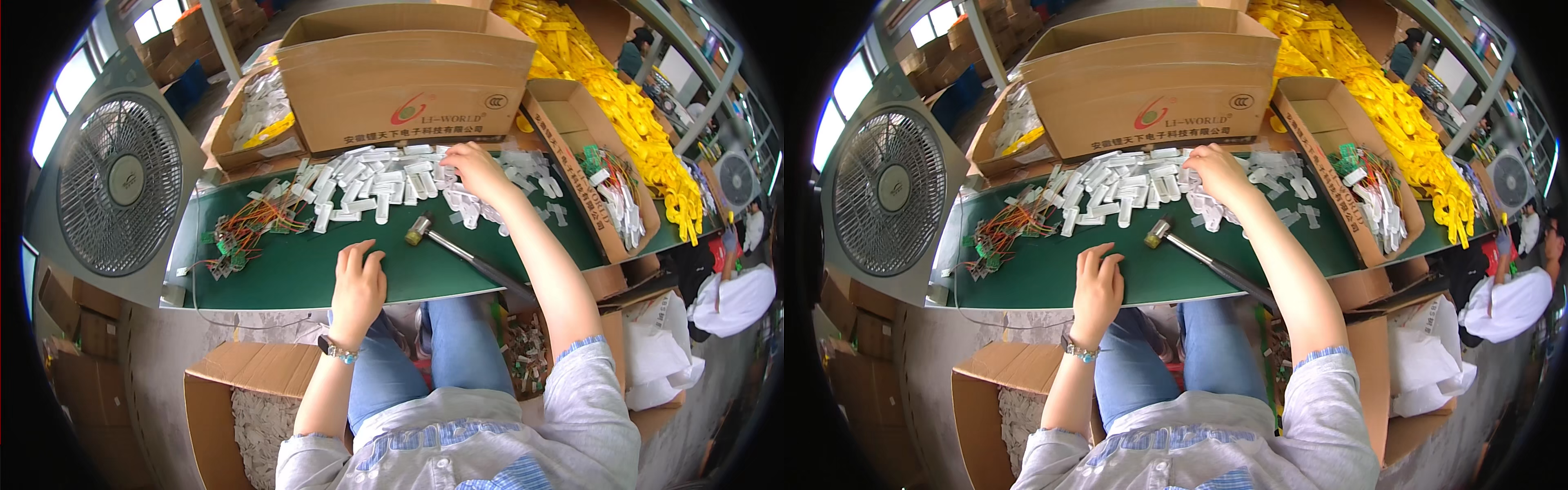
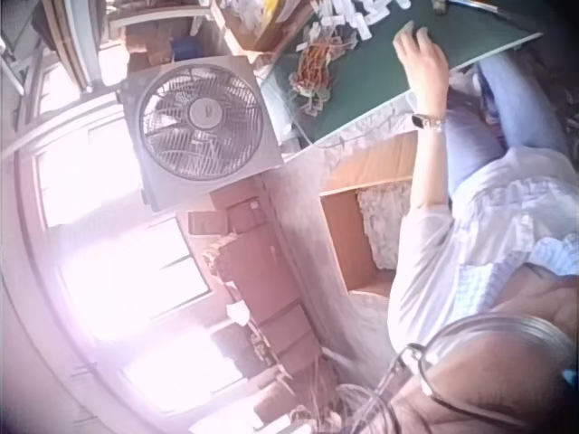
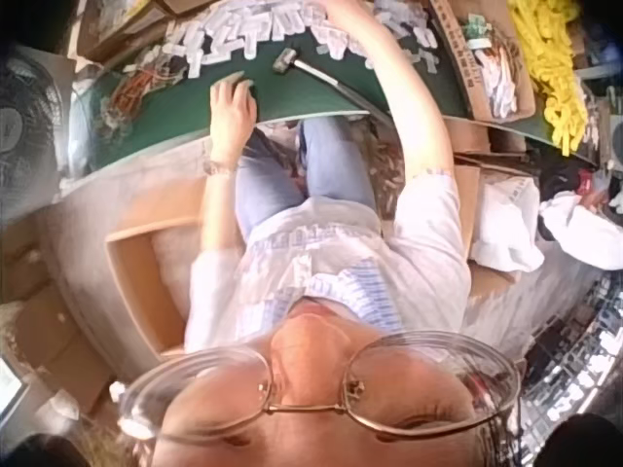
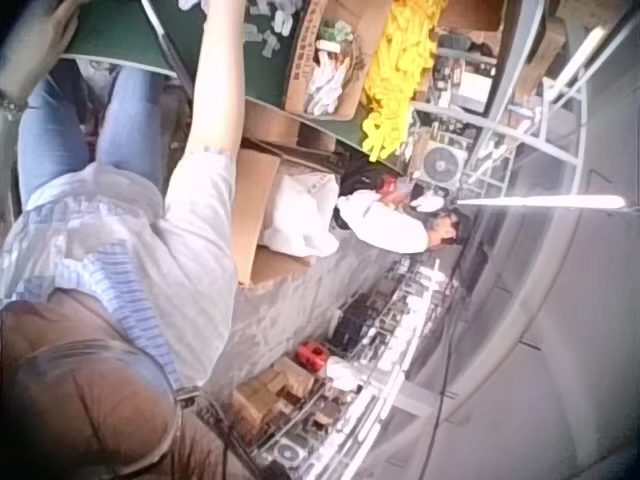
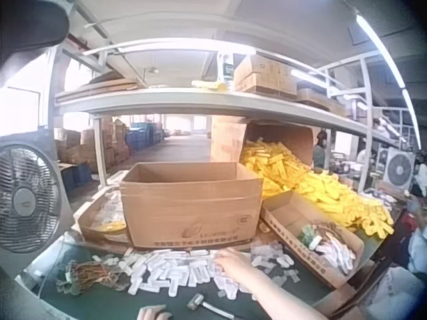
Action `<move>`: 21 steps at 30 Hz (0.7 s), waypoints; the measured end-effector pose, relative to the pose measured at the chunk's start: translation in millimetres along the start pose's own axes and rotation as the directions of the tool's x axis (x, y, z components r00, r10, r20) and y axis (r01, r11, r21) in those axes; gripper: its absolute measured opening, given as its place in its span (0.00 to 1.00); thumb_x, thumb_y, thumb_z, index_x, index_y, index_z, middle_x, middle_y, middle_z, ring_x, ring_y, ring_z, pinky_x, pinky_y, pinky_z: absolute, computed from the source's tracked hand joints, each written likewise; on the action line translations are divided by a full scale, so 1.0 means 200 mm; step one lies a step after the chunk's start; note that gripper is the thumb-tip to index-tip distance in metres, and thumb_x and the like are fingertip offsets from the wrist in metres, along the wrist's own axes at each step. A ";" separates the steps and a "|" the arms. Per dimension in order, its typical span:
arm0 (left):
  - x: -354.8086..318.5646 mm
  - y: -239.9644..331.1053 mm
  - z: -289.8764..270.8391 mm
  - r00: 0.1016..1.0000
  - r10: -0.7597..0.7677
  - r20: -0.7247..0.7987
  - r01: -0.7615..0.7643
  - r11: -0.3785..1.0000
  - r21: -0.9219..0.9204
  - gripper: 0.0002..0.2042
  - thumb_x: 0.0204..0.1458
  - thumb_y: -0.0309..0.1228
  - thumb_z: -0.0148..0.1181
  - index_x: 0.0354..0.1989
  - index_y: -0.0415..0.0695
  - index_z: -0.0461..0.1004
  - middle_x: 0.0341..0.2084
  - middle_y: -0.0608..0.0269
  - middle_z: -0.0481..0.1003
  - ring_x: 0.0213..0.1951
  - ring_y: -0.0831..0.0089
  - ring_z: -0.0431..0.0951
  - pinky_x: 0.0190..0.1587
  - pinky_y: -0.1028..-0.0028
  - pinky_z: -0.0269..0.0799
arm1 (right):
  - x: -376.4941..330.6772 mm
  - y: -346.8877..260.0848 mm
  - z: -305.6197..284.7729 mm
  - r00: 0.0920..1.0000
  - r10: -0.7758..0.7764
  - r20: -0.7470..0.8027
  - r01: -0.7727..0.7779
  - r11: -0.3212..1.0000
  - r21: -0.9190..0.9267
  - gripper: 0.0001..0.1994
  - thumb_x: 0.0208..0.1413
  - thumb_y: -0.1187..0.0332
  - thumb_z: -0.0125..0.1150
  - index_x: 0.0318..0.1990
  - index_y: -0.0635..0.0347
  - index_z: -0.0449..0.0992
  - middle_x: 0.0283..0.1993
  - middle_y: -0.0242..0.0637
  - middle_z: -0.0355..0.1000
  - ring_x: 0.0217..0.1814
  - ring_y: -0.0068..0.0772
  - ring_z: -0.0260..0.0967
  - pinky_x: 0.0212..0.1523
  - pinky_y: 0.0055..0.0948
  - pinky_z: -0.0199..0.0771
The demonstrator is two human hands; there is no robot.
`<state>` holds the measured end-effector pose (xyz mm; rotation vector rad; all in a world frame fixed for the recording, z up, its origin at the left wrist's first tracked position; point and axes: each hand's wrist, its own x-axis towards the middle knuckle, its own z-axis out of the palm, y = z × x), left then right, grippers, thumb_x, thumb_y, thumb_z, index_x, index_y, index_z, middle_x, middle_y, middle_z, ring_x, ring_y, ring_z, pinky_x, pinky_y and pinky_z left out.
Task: The person assembles light units by placing circuit boards into plastic casings, attaching plastic covers by hand, and tapping them closed using a hammer.
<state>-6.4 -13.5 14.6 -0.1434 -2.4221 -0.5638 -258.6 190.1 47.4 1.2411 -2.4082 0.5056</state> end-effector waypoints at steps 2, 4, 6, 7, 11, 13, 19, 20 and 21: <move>0.00 0.00 -0.01 1.000 -0.023 0.019 0.023 0.999 -0.029 0.11 0.45 0.18 0.56 0.40 0.36 0.74 0.47 0.51 0.71 0.51 0.52 0.70 0.53 0.58 0.69 | 0.12 -0.03 0.06 0.993 -0.089 0.082 0.096 0.992 -0.087 0.10 0.47 0.75 0.60 0.38 0.54 0.80 0.44 0.35 0.74 0.52 0.42 0.69 0.52 0.38 0.71; -0.01 -0.01 -0.01 1.000 -0.015 0.019 0.016 1.000 -0.014 0.12 0.45 0.20 0.57 0.40 0.36 0.74 0.48 0.52 0.70 0.51 0.53 0.70 0.54 0.59 0.69 | 0.18 -0.03 0.06 0.962 -0.050 0.268 0.085 0.989 -0.119 0.08 0.47 0.72 0.59 0.36 0.51 0.79 0.43 0.33 0.74 0.52 0.40 0.69 0.51 0.38 0.70; -0.02 -0.01 0.00 1.000 -0.012 0.025 0.012 1.000 -0.004 0.11 0.46 0.21 0.57 0.40 0.36 0.74 0.48 0.53 0.70 0.52 0.54 0.69 0.54 0.59 0.68 | 0.21 -0.03 0.02 0.932 -0.117 0.342 0.195 0.960 -0.202 0.05 0.47 0.71 0.59 0.33 0.50 0.77 0.40 0.30 0.73 0.52 0.38 0.67 0.52 0.36 0.68; -0.01 0.01 0.00 1.000 -0.012 -0.012 0.012 1.000 -0.016 0.09 0.46 0.18 0.57 0.38 0.38 0.74 0.46 0.53 0.71 0.50 0.53 0.70 0.52 0.60 0.70 | 0.21 0.01 0.01 0.923 -0.144 0.357 0.222 0.957 -0.188 0.06 0.46 0.72 0.61 0.33 0.51 0.77 0.40 0.31 0.73 0.52 0.38 0.68 0.51 0.36 0.68; -0.01 0.00 0.02 1.000 -0.018 -0.018 0.018 1.000 -0.010 0.09 0.46 0.20 0.57 0.38 0.38 0.74 0.47 0.54 0.71 0.51 0.54 0.70 0.52 0.60 0.70 | 0.19 -0.03 -0.07 0.954 0.016 0.300 0.046 0.979 -0.197 0.09 0.45 0.74 0.64 0.35 0.56 0.75 0.39 0.34 0.75 0.48 0.41 0.70 0.49 0.39 0.70; -0.02 0.00 0.01 0.999 -0.027 -0.023 0.027 1.000 -0.009 0.09 0.47 0.20 0.57 0.38 0.38 0.73 0.47 0.54 0.71 0.51 0.54 0.70 0.52 0.60 0.70 | 0.16 -0.13 -0.11 0.971 0.020 0.240 -0.002 0.997 -0.073 0.09 0.46 0.73 0.65 0.37 0.58 0.75 0.38 0.36 0.75 0.47 0.43 0.70 0.48 0.40 0.71; -0.02 0.00 0.00 0.998 -0.045 -0.045 0.044 0.999 -0.027 0.09 0.47 0.19 0.57 0.38 0.38 0.73 0.46 0.54 0.71 0.50 0.55 0.71 0.52 0.60 0.70 | -0.05 -0.54 -0.15 0.980 -0.139 0.139 0.113 0.976 0.184 0.10 0.49 0.69 0.66 0.39 0.59 0.78 0.37 0.39 0.75 0.45 0.44 0.72 0.46 0.40 0.73; -0.02 0.00 0.00 0.997 -0.045 -0.056 0.043 0.998 -0.045 0.10 0.47 0.19 0.56 0.39 0.38 0.73 0.45 0.54 0.72 0.49 0.55 0.71 0.52 0.60 0.70 | -0.10 -0.61 -0.15 0.977 -0.135 0.166 0.098 0.971 0.216 0.09 0.49 0.68 0.65 0.39 0.59 0.78 0.37 0.39 0.75 0.44 0.44 0.72 0.46 0.40 0.73; -0.02 -0.01 0.00 0.997 -0.053 -0.053 0.050 0.998 -0.042 0.10 0.47 0.19 0.56 0.39 0.38 0.73 0.45 0.54 0.72 0.49 0.55 0.71 0.52 0.60 0.70 | -0.14 -0.67 -0.13 0.974 -0.149 0.168 0.104 0.962 0.252 0.09 0.50 0.68 0.65 0.39 0.60 0.78 0.37 0.39 0.75 0.43 0.43 0.72 0.46 0.39 0.73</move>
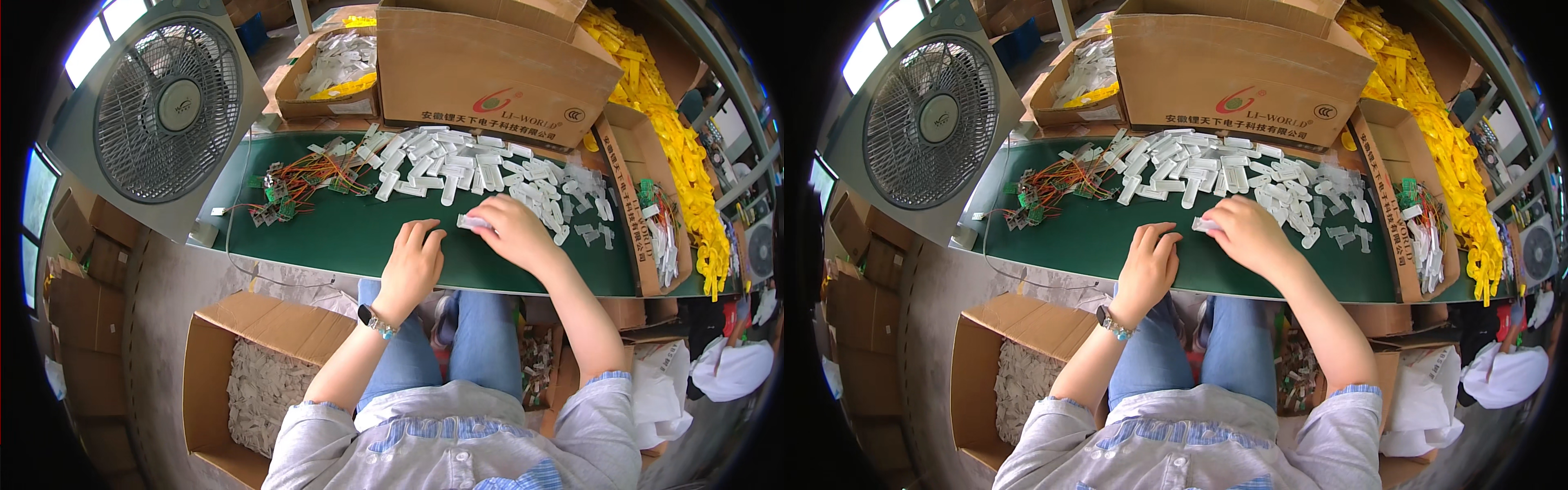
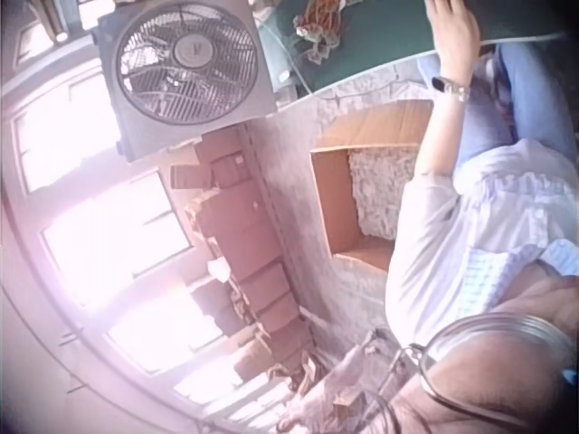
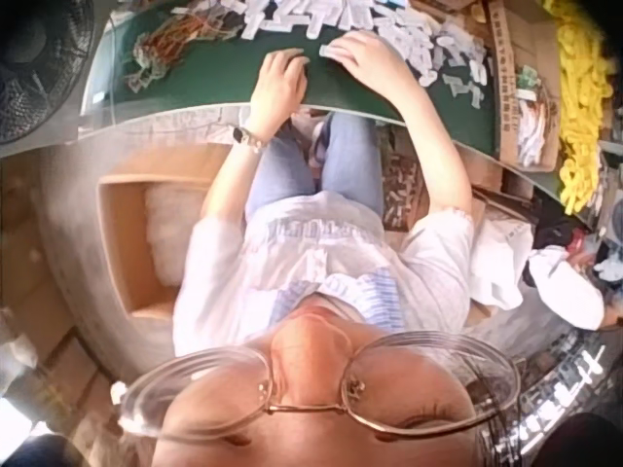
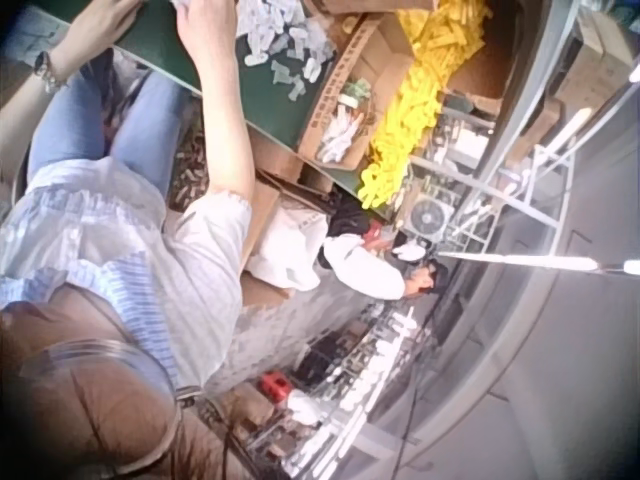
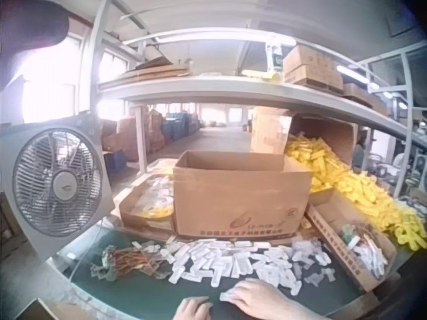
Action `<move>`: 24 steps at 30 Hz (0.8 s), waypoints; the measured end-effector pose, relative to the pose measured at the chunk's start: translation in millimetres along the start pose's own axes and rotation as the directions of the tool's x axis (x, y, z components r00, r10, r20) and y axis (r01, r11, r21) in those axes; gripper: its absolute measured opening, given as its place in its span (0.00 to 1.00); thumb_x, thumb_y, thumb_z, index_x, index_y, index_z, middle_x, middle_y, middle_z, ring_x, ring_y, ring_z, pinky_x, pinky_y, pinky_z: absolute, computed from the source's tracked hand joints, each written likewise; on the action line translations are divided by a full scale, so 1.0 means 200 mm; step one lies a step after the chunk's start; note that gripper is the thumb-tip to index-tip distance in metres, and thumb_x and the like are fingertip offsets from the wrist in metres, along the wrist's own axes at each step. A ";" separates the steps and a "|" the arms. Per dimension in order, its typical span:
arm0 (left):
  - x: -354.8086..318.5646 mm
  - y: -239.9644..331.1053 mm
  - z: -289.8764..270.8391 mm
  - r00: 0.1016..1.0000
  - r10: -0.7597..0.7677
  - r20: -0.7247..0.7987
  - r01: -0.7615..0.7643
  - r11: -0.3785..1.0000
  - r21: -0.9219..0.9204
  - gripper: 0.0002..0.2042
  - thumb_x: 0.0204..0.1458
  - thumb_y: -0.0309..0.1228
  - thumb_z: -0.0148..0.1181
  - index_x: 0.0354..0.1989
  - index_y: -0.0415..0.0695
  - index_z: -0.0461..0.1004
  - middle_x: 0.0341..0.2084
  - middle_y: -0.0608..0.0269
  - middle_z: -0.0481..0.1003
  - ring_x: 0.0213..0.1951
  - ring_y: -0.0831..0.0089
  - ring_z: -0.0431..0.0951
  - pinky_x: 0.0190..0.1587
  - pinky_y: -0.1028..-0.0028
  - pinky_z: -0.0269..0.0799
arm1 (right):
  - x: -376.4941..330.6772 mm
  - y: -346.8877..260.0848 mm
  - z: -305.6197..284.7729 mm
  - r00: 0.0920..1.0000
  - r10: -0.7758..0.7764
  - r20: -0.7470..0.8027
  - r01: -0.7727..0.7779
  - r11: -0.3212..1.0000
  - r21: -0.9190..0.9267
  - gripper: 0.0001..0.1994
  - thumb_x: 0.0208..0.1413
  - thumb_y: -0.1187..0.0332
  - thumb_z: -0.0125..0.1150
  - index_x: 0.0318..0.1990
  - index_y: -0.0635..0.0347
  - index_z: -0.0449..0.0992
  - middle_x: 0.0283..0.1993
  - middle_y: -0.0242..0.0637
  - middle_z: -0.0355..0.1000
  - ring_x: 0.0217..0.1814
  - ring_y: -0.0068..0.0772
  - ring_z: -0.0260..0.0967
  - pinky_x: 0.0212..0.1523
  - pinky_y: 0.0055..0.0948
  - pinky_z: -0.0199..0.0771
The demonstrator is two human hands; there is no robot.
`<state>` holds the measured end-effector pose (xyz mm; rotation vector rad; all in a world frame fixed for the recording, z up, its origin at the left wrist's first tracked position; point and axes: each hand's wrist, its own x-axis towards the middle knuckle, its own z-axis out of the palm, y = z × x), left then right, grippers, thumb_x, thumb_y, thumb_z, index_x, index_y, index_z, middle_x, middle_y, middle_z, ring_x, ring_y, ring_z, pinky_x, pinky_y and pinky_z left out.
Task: The person assembles light units by placing circuit boards into plastic casings, attaching plastic covers by hand, and tapping them closed using a hammer.
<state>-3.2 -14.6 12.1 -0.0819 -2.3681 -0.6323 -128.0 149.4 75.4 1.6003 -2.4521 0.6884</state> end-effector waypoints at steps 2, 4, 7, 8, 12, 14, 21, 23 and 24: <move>0.01 0.00 0.00 0.997 -0.063 -0.033 0.058 0.988 -0.141 0.10 0.49 0.17 0.55 0.40 0.38 0.72 0.44 0.53 0.72 0.48 0.55 0.72 0.51 0.61 0.70 | -0.07 -0.08 0.06 1.000 0.002 0.020 -0.001 0.999 -0.043 0.12 0.50 0.68 0.65 0.42 0.60 0.77 0.38 0.38 0.73 0.44 0.42 0.72 0.46 0.39 0.73; 0.01 -0.02 0.00 0.993 -0.106 -0.053 0.096 0.980 -0.176 0.10 0.49 0.17 0.55 0.40 0.38 0.72 0.44 0.52 0.72 0.47 0.54 0.72 0.50 0.61 0.70 | -0.12 -0.13 0.12 1.000 -0.023 0.006 0.023 0.998 -0.058 0.15 0.48 0.70 0.67 0.44 0.61 0.76 0.40 0.37 0.72 0.45 0.42 0.71 0.47 0.38 0.73; 0.00 -0.06 -0.02 0.986 -0.146 -0.076 0.124 0.962 -0.243 0.09 0.50 0.17 0.54 0.39 0.37 0.72 0.42 0.51 0.72 0.45 0.52 0.72 0.49 0.61 0.70 | -0.14 -0.16 0.16 1.000 -0.023 -0.013 0.023 1.000 0.012 0.16 0.46 0.73 0.67 0.44 0.62 0.76 0.40 0.37 0.72 0.46 0.41 0.70 0.48 0.38 0.72; 0.00 -0.07 -0.04 0.984 -0.163 -0.071 0.142 0.961 -0.239 0.08 0.49 0.17 0.54 0.38 0.37 0.72 0.41 0.52 0.72 0.45 0.53 0.72 0.48 0.61 0.70 | -0.16 -0.16 0.18 1.000 0.004 -0.029 -0.003 0.999 0.034 0.15 0.44 0.75 0.67 0.43 0.61 0.77 0.40 0.36 0.73 0.45 0.40 0.70 0.48 0.38 0.72; 0.05 -0.23 -0.14 0.978 -0.166 -0.129 0.162 0.986 -0.034 0.07 0.48 0.18 0.58 0.35 0.39 0.74 0.35 0.54 0.73 0.41 0.54 0.72 0.45 0.60 0.69 | -0.24 -0.12 0.27 0.980 0.023 -0.198 0.013 0.984 0.176 0.13 0.43 0.76 0.68 0.40 0.59 0.81 0.40 0.33 0.74 0.43 0.37 0.70 0.46 0.36 0.72; 0.10 -0.35 -0.20 0.971 -0.187 -0.150 0.198 0.978 0.063 0.07 0.47 0.20 0.60 0.36 0.40 0.74 0.35 0.54 0.73 0.41 0.55 0.72 0.45 0.61 0.69 | -0.25 -0.14 0.28 0.973 0.024 -0.228 0.021 0.981 0.193 0.13 0.44 0.76 0.68 0.40 0.60 0.81 0.40 0.33 0.74 0.43 0.37 0.69 0.46 0.35 0.73; 0.29 -0.58 -0.30 0.981 -0.147 0.126 0.087 0.916 0.392 0.10 0.45 0.31 0.67 0.36 0.43 0.79 0.33 0.61 0.77 0.42 0.57 0.75 0.46 0.61 0.69 | -0.25 -0.13 0.30 0.966 0.044 -0.256 0.021 0.970 0.243 0.13 0.45 0.75 0.69 0.41 0.59 0.81 0.40 0.33 0.74 0.42 0.37 0.69 0.45 0.35 0.73; 0.35 -0.56 -0.32 0.980 -0.190 0.051 0.170 0.948 0.269 0.10 0.46 0.31 0.67 0.36 0.42 0.80 0.31 0.57 0.77 0.37 0.58 0.77 0.41 0.62 0.72 | -0.26 -0.13 0.30 0.964 0.058 -0.261 0.007 0.970 0.243 0.13 0.44 0.75 0.69 0.41 0.59 0.81 0.40 0.33 0.74 0.42 0.37 0.69 0.45 0.35 0.73; 0.39 -0.56 -0.35 0.974 -0.221 0.046 0.213 0.967 0.138 0.11 0.48 0.30 0.66 0.38 0.40 0.79 0.31 0.55 0.77 0.34 0.59 0.77 0.38 0.64 0.73 | -0.26 -0.12 0.30 0.963 0.063 -0.261 0.003 0.970 0.244 0.13 0.44 0.75 0.69 0.41 0.59 0.81 0.40 0.33 0.74 0.42 0.37 0.69 0.45 0.35 0.73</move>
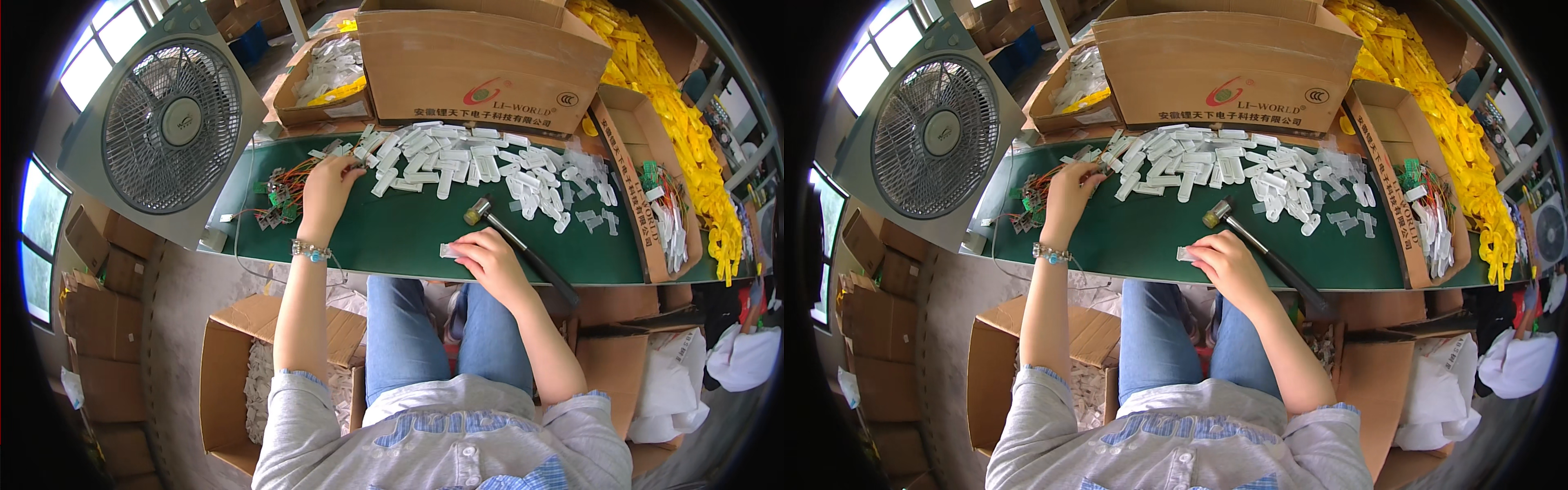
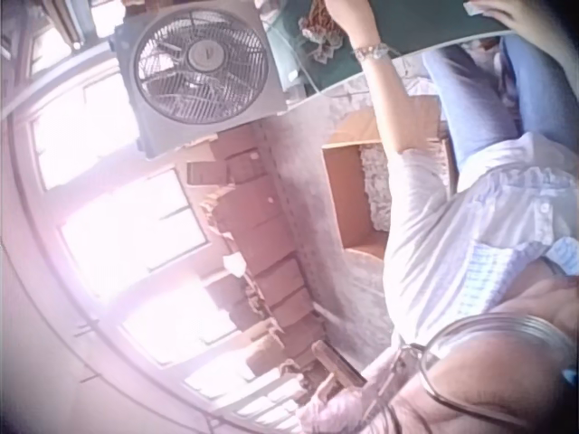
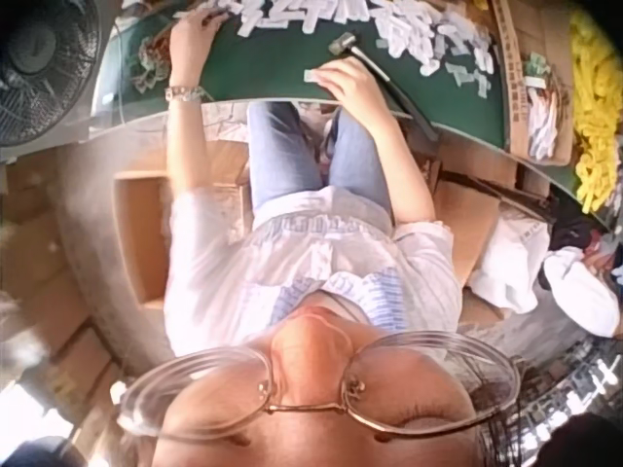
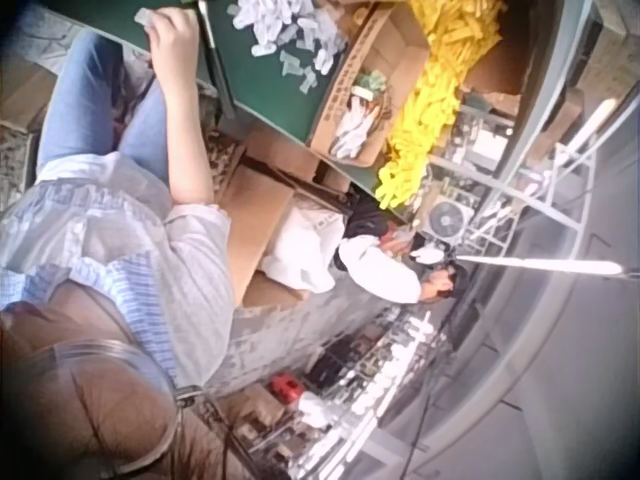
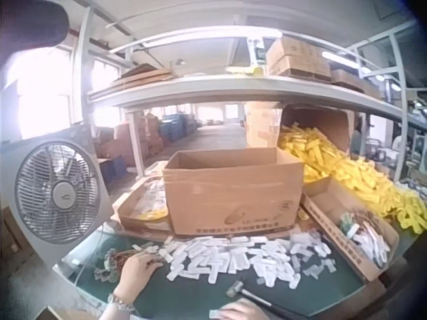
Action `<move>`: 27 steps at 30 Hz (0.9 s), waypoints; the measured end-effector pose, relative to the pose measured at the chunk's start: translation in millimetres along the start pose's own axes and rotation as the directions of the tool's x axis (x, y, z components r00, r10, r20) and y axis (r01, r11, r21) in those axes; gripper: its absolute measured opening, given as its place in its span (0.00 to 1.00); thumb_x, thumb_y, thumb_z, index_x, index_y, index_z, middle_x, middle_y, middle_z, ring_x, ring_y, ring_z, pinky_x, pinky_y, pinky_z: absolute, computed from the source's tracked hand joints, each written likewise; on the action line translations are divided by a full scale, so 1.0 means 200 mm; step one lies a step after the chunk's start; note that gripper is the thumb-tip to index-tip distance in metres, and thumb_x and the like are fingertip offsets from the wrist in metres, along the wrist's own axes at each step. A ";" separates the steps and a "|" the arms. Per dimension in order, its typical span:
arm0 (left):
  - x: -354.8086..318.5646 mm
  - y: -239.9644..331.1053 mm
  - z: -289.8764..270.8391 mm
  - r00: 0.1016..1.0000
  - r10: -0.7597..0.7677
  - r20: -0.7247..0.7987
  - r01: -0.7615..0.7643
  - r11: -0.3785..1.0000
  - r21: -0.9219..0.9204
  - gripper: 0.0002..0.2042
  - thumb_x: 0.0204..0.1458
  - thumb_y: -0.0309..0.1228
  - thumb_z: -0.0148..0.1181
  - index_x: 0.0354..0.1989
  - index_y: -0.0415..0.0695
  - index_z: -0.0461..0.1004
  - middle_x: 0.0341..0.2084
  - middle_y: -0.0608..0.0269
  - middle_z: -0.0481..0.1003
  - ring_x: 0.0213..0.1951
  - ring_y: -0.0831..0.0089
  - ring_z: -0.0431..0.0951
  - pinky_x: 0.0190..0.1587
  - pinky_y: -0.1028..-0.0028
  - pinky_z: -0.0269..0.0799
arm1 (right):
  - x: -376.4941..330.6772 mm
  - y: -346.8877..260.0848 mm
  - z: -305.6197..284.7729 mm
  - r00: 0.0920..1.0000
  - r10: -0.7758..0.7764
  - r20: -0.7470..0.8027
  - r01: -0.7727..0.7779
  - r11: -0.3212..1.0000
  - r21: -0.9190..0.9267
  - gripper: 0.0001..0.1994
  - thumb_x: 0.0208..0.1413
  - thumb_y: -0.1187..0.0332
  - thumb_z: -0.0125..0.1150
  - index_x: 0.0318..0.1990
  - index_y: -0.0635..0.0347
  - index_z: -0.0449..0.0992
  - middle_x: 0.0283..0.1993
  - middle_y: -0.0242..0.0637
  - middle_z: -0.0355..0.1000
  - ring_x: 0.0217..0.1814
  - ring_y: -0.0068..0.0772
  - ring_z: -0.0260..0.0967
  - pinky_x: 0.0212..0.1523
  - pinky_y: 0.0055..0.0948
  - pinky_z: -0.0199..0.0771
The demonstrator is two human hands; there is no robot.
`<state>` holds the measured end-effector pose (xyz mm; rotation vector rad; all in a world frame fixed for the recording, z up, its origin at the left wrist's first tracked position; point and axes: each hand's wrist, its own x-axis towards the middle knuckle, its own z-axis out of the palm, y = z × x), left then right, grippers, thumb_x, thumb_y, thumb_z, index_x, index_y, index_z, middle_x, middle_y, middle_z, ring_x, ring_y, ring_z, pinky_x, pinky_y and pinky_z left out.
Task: The person assembles light units by placing circuit boards into plastic casings, attaching plastic covers by hand, and tapping them closed using a hammer.
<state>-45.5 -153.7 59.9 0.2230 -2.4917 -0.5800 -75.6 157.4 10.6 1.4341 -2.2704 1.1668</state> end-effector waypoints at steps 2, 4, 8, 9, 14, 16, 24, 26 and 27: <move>0.03 0.09 -0.07 0.996 -0.053 -0.078 0.028 0.955 -0.296 0.09 0.48 0.25 0.65 0.38 0.37 0.78 0.31 0.55 0.77 0.35 0.61 0.78 0.39 0.69 0.73 | 0.00 0.00 -0.01 1.000 0.009 0.001 -0.009 1.000 -0.003 0.13 0.44 0.75 0.69 0.41 0.60 0.81 0.40 0.33 0.74 0.42 0.37 0.69 0.45 0.35 0.73; 0.02 0.16 -0.13 0.993 -0.054 -0.101 0.003 0.897 -0.442 0.09 0.48 0.22 0.64 0.38 0.37 0.78 0.32 0.55 0.76 0.36 0.62 0.78 0.40 0.71 0.74 | 0.00 0.00 -0.01 1.000 0.012 0.006 -0.012 1.000 -0.004 0.13 0.44 0.75 0.69 0.41 0.60 0.81 0.40 0.33 0.74 0.43 0.37 0.69 0.46 0.35 0.73; -0.11 0.22 -0.19 0.926 0.345 0.150 -0.275 0.893 -0.356 0.10 0.45 0.16 0.61 0.37 0.39 0.78 0.37 0.58 0.77 0.41 0.63 0.79 0.44 0.71 0.75 | -0.01 0.00 -0.02 1.000 0.013 0.008 -0.013 1.000 0.000 0.13 0.45 0.76 0.68 0.41 0.60 0.81 0.40 0.33 0.74 0.43 0.38 0.69 0.46 0.35 0.73; -0.16 0.20 -0.20 0.880 0.410 0.241 -0.319 0.885 -0.340 0.12 0.44 0.14 0.61 0.37 0.40 0.79 0.39 0.59 0.77 0.43 0.65 0.78 0.44 0.71 0.75 | -0.01 0.00 -0.02 1.000 0.004 0.010 -0.004 1.000 0.007 0.13 0.45 0.76 0.68 0.41 0.60 0.81 0.40 0.33 0.73 0.43 0.38 0.69 0.46 0.35 0.73; -0.27 0.00 -0.19 0.873 0.297 0.386 -0.288 0.954 -0.082 0.14 0.40 0.10 0.55 0.33 0.40 0.78 0.42 0.60 0.77 0.48 0.59 0.77 0.48 0.64 0.76 | -0.01 -0.02 0.00 1.000 0.003 0.006 -0.003 1.000 0.006 0.13 0.44 0.76 0.68 0.41 0.59 0.80 0.40 0.33 0.73 0.42 0.37 0.68 0.46 0.35 0.73; -0.29 -0.04 -0.16 0.873 0.336 0.353 -0.332 0.940 -0.073 0.15 0.39 0.09 0.54 0.33 0.41 0.78 0.42 0.60 0.77 0.51 0.59 0.76 0.51 0.63 0.74 | -0.02 -0.01 0.01 1.000 0.014 -0.007 -0.014 1.000 0.010 0.13 0.44 0.76 0.68 0.40 0.59 0.80 0.40 0.33 0.73 0.42 0.37 0.69 0.46 0.35 0.73; -0.26 0.31 0.09 0.976 0.211 0.053 -0.206 0.975 -0.085 0.08 0.46 0.21 0.61 0.36 0.42 0.76 0.37 0.59 0.75 0.45 0.57 0.72 0.48 0.61 0.68 | 0.00 0.01 -0.03 0.999 0.049 0.001 -0.049 0.999 -0.010 0.15 0.46 0.75 0.67 0.44 0.60 0.79 0.42 0.35 0.73 0.44 0.40 0.69 0.47 0.36 0.73; -0.29 0.36 0.24 0.981 0.187 0.059 -0.188 0.982 0.016 0.08 0.49 0.30 0.66 0.35 0.43 0.74 0.38 0.59 0.73 0.45 0.58 0.70 0.48 0.61 0.66 | -0.01 0.01 -0.03 0.994 0.098 0.042 -0.099 0.994 0.034 0.20 0.48 0.77 0.64 0.51 0.61 0.74 0.45 0.41 0.73 0.47 0.44 0.70 0.49 0.38 0.72; -0.29 0.34 0.26 0.980 0.189 0.059 -0.190 0.982 0.013 0.08 0.49 0.30 0.66 0.35 0.43 0.74 0.38 0.59 0.73 0.45 0.58 0.70 0.48 0.61 0.66 | -0.01 0.00 -0.04 0.994 0.099 0.040 -0.101 0.994 0.031 0.20 0.48 0.77 0.64 0.51 0.61 0.74 0.45 0.41 0.73 0.47 0.44 0.70 0.49 0.38 0.72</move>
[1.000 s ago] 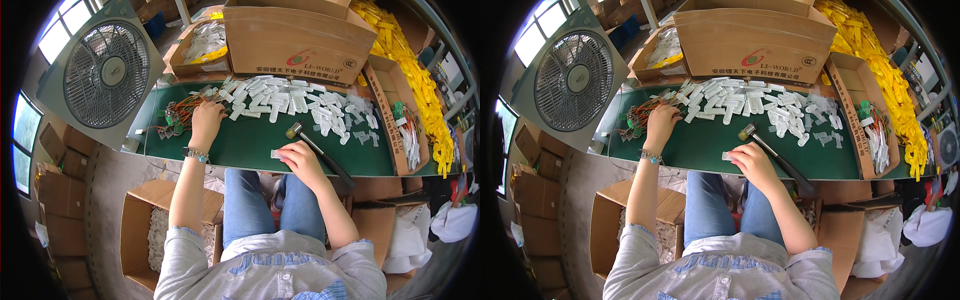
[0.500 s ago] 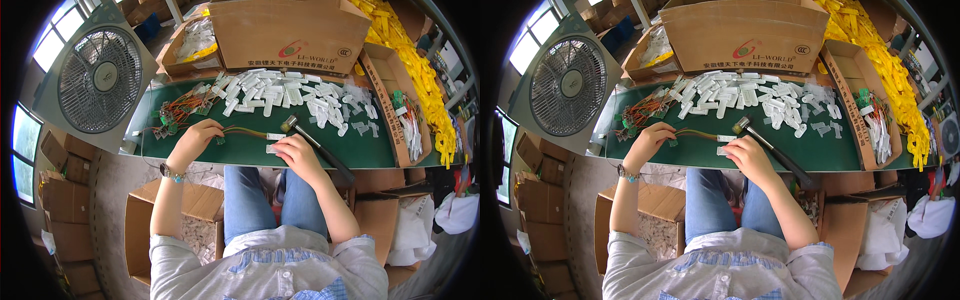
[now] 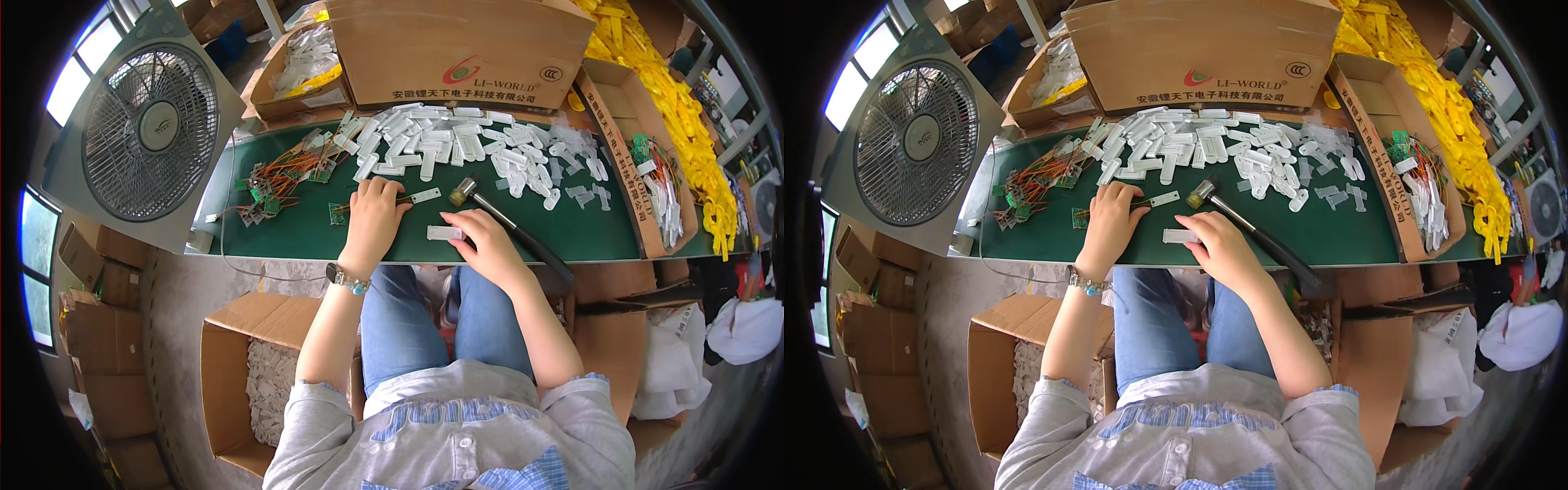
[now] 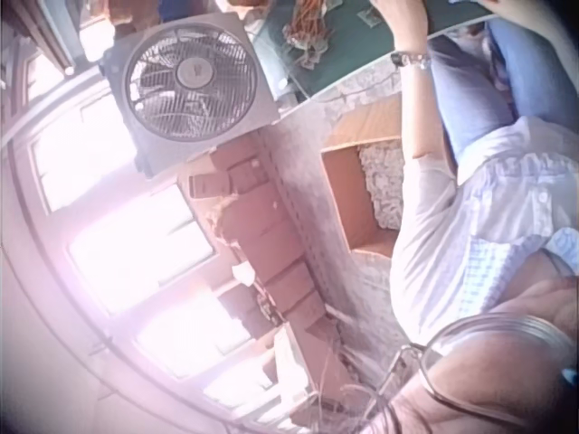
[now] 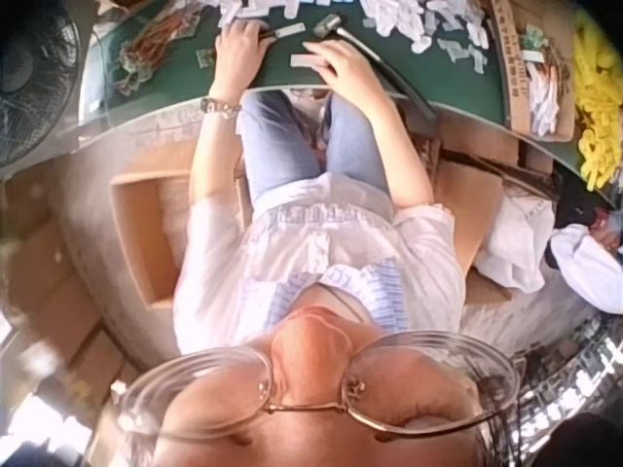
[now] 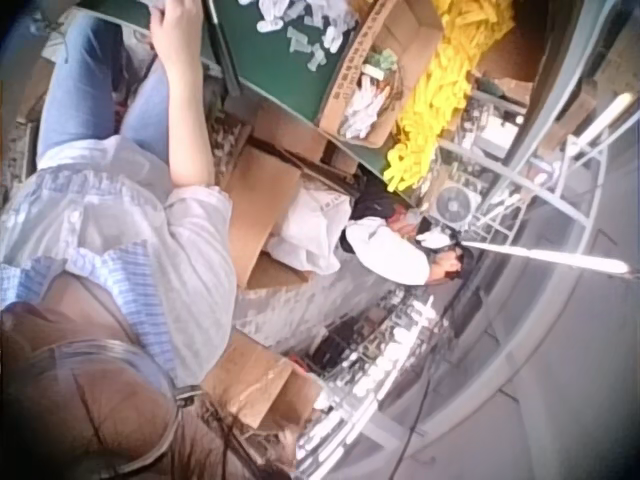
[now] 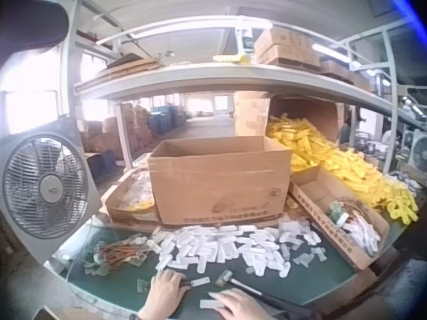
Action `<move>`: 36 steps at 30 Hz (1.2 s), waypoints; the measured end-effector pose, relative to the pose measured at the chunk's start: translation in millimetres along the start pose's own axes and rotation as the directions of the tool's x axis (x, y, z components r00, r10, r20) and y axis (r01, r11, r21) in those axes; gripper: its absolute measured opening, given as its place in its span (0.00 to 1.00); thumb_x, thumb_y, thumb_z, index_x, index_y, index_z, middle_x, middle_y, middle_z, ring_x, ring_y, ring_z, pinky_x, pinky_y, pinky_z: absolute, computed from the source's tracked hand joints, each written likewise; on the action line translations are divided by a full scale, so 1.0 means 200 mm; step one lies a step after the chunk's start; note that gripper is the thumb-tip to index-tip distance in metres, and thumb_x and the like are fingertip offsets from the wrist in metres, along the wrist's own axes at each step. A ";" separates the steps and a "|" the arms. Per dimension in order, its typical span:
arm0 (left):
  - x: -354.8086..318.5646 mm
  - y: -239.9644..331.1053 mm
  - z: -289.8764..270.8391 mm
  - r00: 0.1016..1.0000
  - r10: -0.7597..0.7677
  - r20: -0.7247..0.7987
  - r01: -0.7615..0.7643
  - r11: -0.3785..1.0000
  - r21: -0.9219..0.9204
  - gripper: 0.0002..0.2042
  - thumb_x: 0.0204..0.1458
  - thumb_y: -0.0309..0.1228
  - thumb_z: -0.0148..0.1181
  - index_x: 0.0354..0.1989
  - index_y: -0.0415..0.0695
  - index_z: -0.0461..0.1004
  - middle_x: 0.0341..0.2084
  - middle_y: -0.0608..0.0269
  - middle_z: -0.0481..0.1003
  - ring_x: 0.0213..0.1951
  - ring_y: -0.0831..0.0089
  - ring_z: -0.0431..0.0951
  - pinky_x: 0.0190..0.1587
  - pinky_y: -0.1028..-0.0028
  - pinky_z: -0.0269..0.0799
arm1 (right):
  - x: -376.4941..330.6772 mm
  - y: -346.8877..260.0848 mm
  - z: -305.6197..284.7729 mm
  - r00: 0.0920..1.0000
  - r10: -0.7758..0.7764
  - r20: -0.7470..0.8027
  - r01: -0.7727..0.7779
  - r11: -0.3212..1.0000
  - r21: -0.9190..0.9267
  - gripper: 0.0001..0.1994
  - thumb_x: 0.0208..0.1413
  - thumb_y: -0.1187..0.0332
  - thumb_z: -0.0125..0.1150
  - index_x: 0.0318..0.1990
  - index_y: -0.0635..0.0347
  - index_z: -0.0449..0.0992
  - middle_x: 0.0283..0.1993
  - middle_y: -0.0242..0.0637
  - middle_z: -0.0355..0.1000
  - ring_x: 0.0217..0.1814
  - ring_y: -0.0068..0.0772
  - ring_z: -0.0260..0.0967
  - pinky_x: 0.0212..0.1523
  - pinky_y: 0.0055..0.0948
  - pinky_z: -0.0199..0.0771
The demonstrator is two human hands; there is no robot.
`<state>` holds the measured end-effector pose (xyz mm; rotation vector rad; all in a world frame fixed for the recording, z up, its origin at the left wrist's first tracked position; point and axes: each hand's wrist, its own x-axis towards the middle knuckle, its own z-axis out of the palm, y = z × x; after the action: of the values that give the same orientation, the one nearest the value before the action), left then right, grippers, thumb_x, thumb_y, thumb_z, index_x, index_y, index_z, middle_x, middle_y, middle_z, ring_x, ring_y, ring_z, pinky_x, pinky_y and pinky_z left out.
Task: The person assembles light units by placing circuit boards into plastic casings, attaching plastic covers by hand, and tapping them closed using a hammer.
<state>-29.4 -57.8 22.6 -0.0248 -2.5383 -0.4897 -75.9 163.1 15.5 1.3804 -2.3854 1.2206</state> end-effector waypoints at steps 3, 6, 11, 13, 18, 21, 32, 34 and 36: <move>-0.01 -0.04 0.05 0.997 -0.072 0.040 0.075 0.995 -0.061 0.07 0.48 0.28 0.65 0.33 0.42 0.74 0.35 0.58 0.71 0.44 0.55 0.70 0.47 0.59 0.66 | -0.03 0.00 0.00 1.000 0.002 -0.001 -0.002 1.000 0.019 0.24 0.50 0.80 0.62 0.57 0.61 0.69 0.49 0.42 0.72 0.50 0.43 0.71 0.53 0.37 0.72; -0.01 -0.05 0.04 0.974 -0.148 0.173 0.208 0.884 -0.419 0.04 0.52 0.22 0.61 0.32 0.38 0.71 0.29 0.57 0.73 0.33 0.65 0.74 0.39 0.70 0.70 | -0.08 0.03 0.00 0.998 0.051 -0.038 -0.049 0.998 0.044 0.25 0.50 0.79 0.61 0.58 0.62 0.67 0.48 0.44 0.71 0.49 0.46 0.70 0.52 0.39 0.71; -0.01 0.05 -0.04 0.947 -0.054 0.316 0.243 0.763 -0.598 0.03 0.54 0.21 0.60 0.35 0.35 0.74 0.29 0.61 0.76 0.32 0.76 0.76 0.38 0.77 0.71 | -0.07 0.03 -0.04 0.996 0.063 -0.055 -0.060 0.997 0.056 0.30 0.48 0.81 0.63 0.62 0.62 0.63 0.49 0.45 0.69 0.48 0.44 0.71 0.49 0.36 0.72; -0.01 0.07 -0.04 0.958 -0.013 0.287 0.181 0.803 -0.569 0.04 0.52 0.21 0.61 0.33 0.35 0.74 0.28 0.59 0.75 0.30 0.72 0.74 0.36 0.74 0.70 | -0.07 0.04 -0.04 0.996 0.091 -0.014 -0.090 0.995 0.046 0.31 0.49 0.79 0.64 0.63 0.61 0.63 0.52 0.44 0.70 0.51 0.42 0.71 0.54 0.37 0.71; -0.03 0.07 0.01 0.970 0.093 0.223 0.033 0.864 -0.503 0.05 0.48 0.20 0.62 0.32 0.35 0.73 0.28 0.56 0.73 0.33 0.63 0.73 0.37 0.68 0.69 | -0.12 -0.01 -0.02 0.994 -0.021 -0.110 0.016 0.999 -0.050 0.29 0.51 0.78 0.62 0.62 0.63 0.64 0.59 0.47 0.65 0.61 0.50 0.64 0.62 0.40 0.65; -0.03 0.13 0.03 0.969 0.204 0.142 -0.129 0.900 -0.416 0.05 0.47 0.20 0.62 0.32 0.36 0.74 0.29 0.56 0.73 0.37 0.59 0.73 0.41 0.65 0.69 | -0.25 -0.08 -0.11 0.976 0.073 -0.204 -0.067 0.997 0.037 0.24 0.53 0.79 0.60 0.60 0.62 0.67 0.57 0.46 0.67 0.59 0.47 0.66 0.60 0.37 0.67; 0.01 0.31 -0.15 0.978 0.196 -0.069 -0.206 0.873 -0.442 0.13 0.47 0.20 0.63 0.42 0.40 0.73 0.46 0.54 0.72 0.50 0.54 0.69 0.53 0.60 0.66 | -1.01 -0.10 -0.35 0.304 0.921 -0.243 0.212 0.183 0.960 0.07 0.60 0.77 0.52 0.44 0.65 0.73 0.48 0.47 0.75 0.52 0.41 0.74 0.53 0.34 0.76; 0.07 0.39 -0.22 0.962 0.247 -0.120 -0.274 0.847 -0.456 0.13 0.47 0.20 0.64 0.43 0.40 0.73 0.45 0.54 0.72 0.49 0.55 0.70 0.52 0.60 0.67 | -1.01 -0.10 -0.41 0.290 0.946 -0.146 0.450 0.000 0.893 0.14 0.64 0.73 0.48 0.54 0.68 0.67 0.58 0.51 0.69 0.59 0.42 0.70 0.57 0.35 0.74; 0.12 0.47 -0.28 0.935 0.324 -0.144 -0.353 0.812 -0.465 0.14 0.46 0.20 0.64 0.42 0.40 0.73 0.45 0.54 0.73 0.48 0.55 0.71 0.52 0.61 0.67 | -0.99 -0.08 -0.45 0.303 0.932 -0.199 0.487 0.028 0.873 0.16 0.65 0.71 0.47 0.58 0.69 0.64 0.61 0.52 0.66 0.60 0.42 0.68 0.59 0.35 0.73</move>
<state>-9.4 8.7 111.7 -0.6316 -2.2170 -0.9478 25.2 354.4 -8.2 -0.4488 -0.5456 2.9337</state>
